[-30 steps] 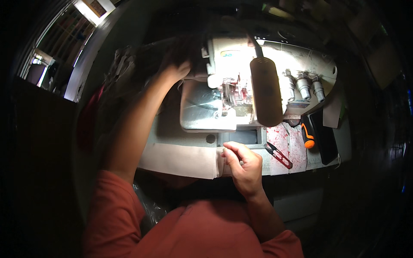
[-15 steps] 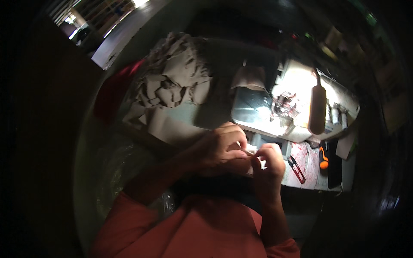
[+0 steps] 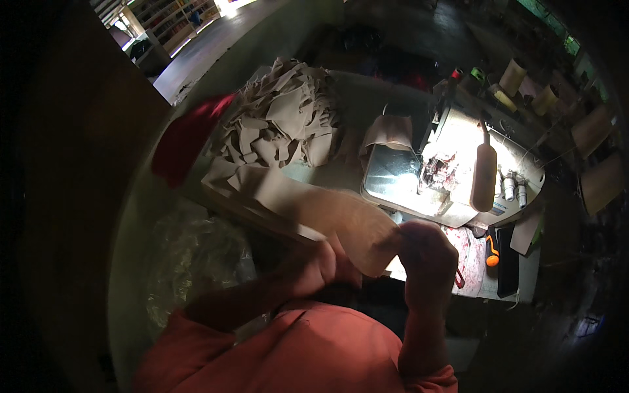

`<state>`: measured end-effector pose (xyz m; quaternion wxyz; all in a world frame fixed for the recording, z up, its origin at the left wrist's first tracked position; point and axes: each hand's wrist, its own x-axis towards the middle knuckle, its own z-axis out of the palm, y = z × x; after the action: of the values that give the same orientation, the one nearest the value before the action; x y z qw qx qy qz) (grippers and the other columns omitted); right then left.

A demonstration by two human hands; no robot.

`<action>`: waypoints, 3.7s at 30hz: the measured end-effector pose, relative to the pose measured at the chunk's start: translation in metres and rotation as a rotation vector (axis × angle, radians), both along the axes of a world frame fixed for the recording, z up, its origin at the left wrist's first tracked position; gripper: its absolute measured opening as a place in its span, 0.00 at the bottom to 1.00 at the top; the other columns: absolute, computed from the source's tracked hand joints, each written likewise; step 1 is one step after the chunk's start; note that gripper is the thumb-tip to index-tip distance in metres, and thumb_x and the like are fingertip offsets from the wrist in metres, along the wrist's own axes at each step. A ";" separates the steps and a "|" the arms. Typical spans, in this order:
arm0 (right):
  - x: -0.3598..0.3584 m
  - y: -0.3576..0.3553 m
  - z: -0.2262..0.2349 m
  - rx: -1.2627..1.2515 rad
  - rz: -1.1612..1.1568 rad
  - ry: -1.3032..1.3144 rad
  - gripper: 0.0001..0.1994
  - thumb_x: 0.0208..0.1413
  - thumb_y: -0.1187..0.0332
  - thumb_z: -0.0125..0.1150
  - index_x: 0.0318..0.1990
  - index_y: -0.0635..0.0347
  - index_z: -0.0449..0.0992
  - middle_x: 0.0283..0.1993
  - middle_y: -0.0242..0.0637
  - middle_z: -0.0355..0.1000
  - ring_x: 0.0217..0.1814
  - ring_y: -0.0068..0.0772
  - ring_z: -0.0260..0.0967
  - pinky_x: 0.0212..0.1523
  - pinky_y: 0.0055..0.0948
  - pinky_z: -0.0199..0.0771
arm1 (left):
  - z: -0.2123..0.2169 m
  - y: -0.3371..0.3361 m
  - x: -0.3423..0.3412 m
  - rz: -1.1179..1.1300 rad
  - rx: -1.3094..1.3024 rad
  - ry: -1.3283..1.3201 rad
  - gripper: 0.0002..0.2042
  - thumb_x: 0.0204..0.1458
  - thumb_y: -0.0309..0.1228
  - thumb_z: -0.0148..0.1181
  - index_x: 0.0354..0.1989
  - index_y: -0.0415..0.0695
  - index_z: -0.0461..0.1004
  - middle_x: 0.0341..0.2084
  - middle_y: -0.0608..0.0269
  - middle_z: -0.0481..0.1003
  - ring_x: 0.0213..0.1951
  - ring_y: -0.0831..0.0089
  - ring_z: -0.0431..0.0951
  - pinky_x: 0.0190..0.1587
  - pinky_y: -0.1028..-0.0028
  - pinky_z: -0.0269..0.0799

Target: The person retrieves folded beige fabric pieces from a plastic bag and repeatedly folds them by hand on a worktable. The person handles the fabric one at a time, aligning edges and creasing folds before placing them aside.

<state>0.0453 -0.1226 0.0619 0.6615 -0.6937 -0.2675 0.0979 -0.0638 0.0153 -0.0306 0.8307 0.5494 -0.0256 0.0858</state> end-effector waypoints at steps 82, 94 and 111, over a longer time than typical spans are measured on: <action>0.014 -0.024 -0.012 0.205 0.110 0.317 0.08 0.49 0.73 0.54 0.36 0.68 0.70 0.29 0.34 0.70 0.30 0.17 0.66 0.31 0.18 0.68 | 0.105 0.005 0.076 0.224 0.544 0.172 0.04 0.44 0.22 0.54 0.30 0.37 0.71 0.24 0.68 0.72 0.29 0.84 0.69 0.34 0.83 0.65; 0.045 -0.009 -0.065 0.106 0.024 0.366 0.07 0.48 0.74 0.53 0.34 0.67 0.68 0.27 0.35 0.69 0.28 0.23 0.68 0.29 0.18 0.65 | 0.067 0.013 0.143 0.214 1.125 -0.146 0.05 0.41 0.27 0.53 0.26 0.38 0.69 0.20 0.54 0.68 0.24 0.61 0.71 0.29 0.70 0.66; 0.034 -0.013 -0.075 0.112 0.000 0.349 0.10 0.50 0.76 0.50 0.39 0.71 0.71 0.36 0.39 0.71 0.38 0.22 0.66 0.42 0.19 0.65 | 0.056 0.015 0.136 0.111 1.457 -0.214 0.06 0.39 0.20 0.50 0.27 0.38 0.72 0.22 0.55 0.68 0.27 0.60 0.70 0.31 0.68 0.66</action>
<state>0.0797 -0.1353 -0.0135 0.7356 -0.6281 -0.1538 0.2019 0.0727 0.0302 0.0256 0.2426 0.9510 -0.1290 0.1420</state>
